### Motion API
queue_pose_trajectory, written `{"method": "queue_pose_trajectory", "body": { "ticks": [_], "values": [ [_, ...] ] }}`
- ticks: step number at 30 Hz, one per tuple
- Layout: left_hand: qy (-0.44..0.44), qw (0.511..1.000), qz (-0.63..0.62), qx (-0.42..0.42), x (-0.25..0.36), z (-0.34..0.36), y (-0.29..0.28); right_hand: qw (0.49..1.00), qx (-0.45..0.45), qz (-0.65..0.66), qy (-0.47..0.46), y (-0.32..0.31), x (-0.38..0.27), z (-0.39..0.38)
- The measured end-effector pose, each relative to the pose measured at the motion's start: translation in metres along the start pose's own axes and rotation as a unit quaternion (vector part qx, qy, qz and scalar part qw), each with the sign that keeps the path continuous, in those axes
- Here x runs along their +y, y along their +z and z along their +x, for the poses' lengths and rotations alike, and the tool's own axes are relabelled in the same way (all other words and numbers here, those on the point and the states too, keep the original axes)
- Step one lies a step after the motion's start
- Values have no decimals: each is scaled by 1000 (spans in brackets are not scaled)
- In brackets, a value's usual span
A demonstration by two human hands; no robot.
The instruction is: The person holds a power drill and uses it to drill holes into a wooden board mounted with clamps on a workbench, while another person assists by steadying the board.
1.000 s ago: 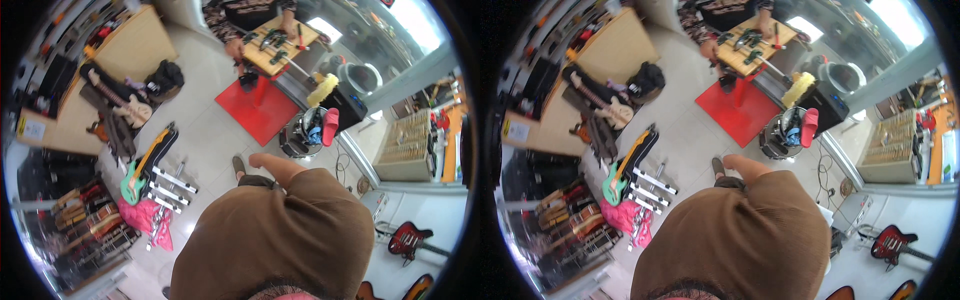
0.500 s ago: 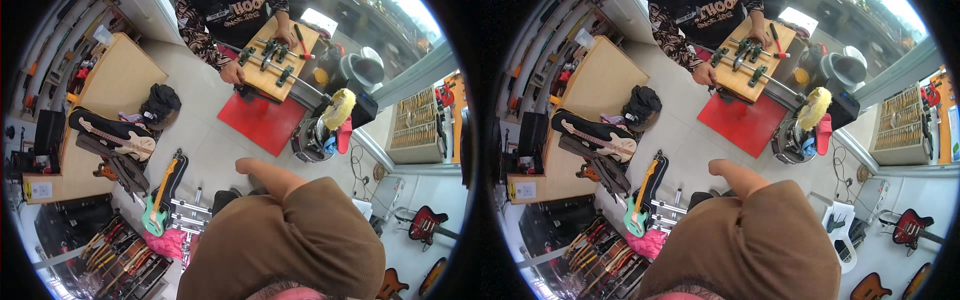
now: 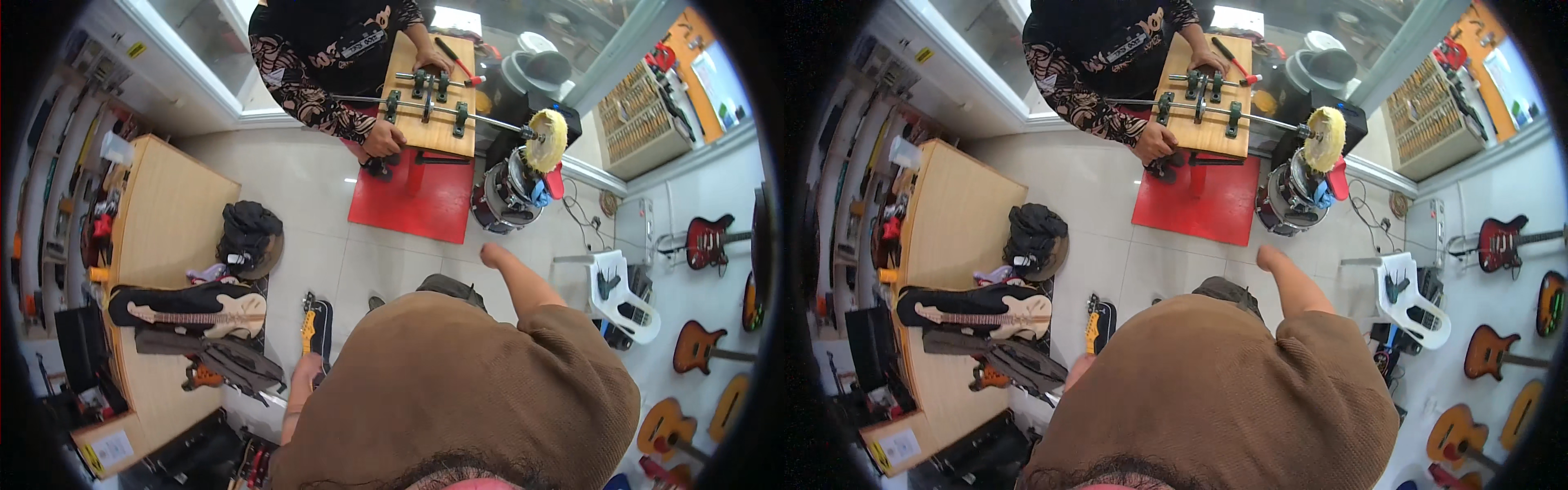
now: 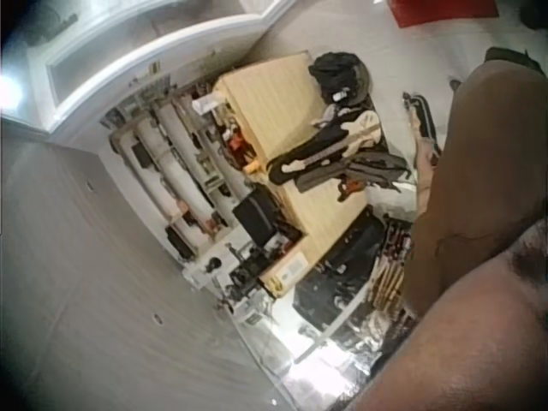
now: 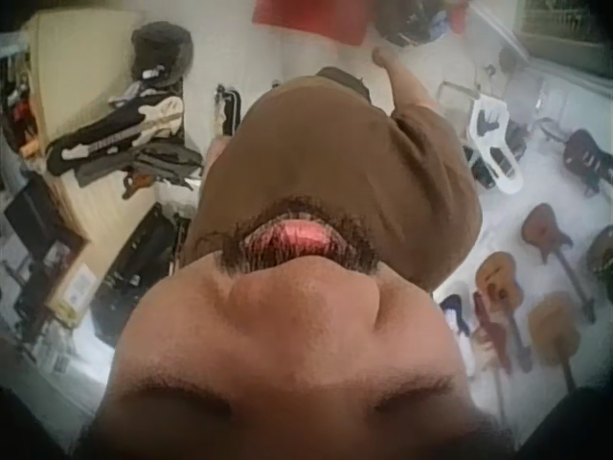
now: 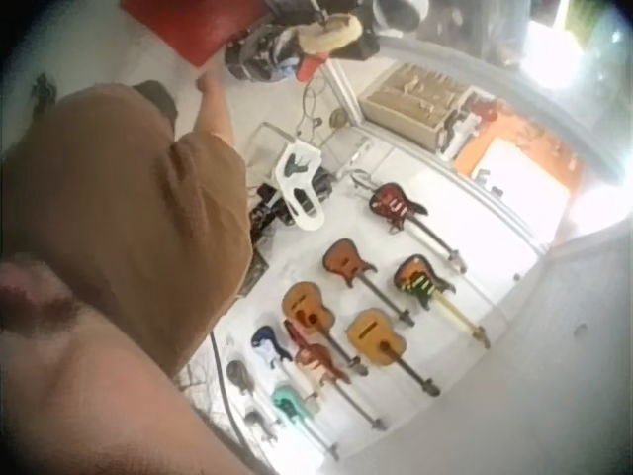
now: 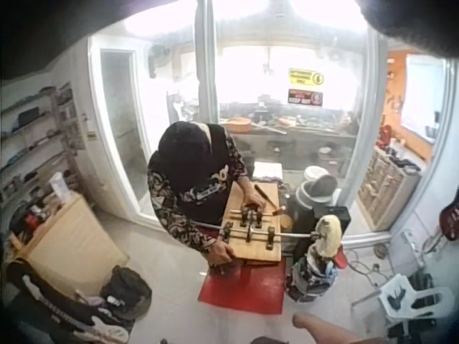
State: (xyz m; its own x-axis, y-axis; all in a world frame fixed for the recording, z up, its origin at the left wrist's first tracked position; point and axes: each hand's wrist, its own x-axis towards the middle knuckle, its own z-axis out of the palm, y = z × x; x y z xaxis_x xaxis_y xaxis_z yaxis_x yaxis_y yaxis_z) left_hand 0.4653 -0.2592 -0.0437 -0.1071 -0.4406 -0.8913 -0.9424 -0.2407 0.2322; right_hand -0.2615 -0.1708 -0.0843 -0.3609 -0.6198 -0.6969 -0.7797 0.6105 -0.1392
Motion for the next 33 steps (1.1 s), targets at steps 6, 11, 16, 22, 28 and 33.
{"method": "queue_pose_trajectory", "body": {
  "ticks": [6,11,16,22,28,33],
  "values": [
    [87,975,159,130,44,84,-176,965,153,212,-1,-1,-39,-61],
    [421,884,110,172,343,10,-240,849,482,190,-107,-110,-75,-50],
    [668,685,99,273,579,-11,-296,759,638,37,-125,-296,-102,-6],
    [490,698,327,408,688,96,-330,926,376,-28,18,-358,-71,72],
    [309,826,403,244,713,103,-330,931,361,-4,62,-352,-75,79],
    [278,843,406,216,720,101,-344,926,371,3,70,-357,-90,75]
  ]
}}
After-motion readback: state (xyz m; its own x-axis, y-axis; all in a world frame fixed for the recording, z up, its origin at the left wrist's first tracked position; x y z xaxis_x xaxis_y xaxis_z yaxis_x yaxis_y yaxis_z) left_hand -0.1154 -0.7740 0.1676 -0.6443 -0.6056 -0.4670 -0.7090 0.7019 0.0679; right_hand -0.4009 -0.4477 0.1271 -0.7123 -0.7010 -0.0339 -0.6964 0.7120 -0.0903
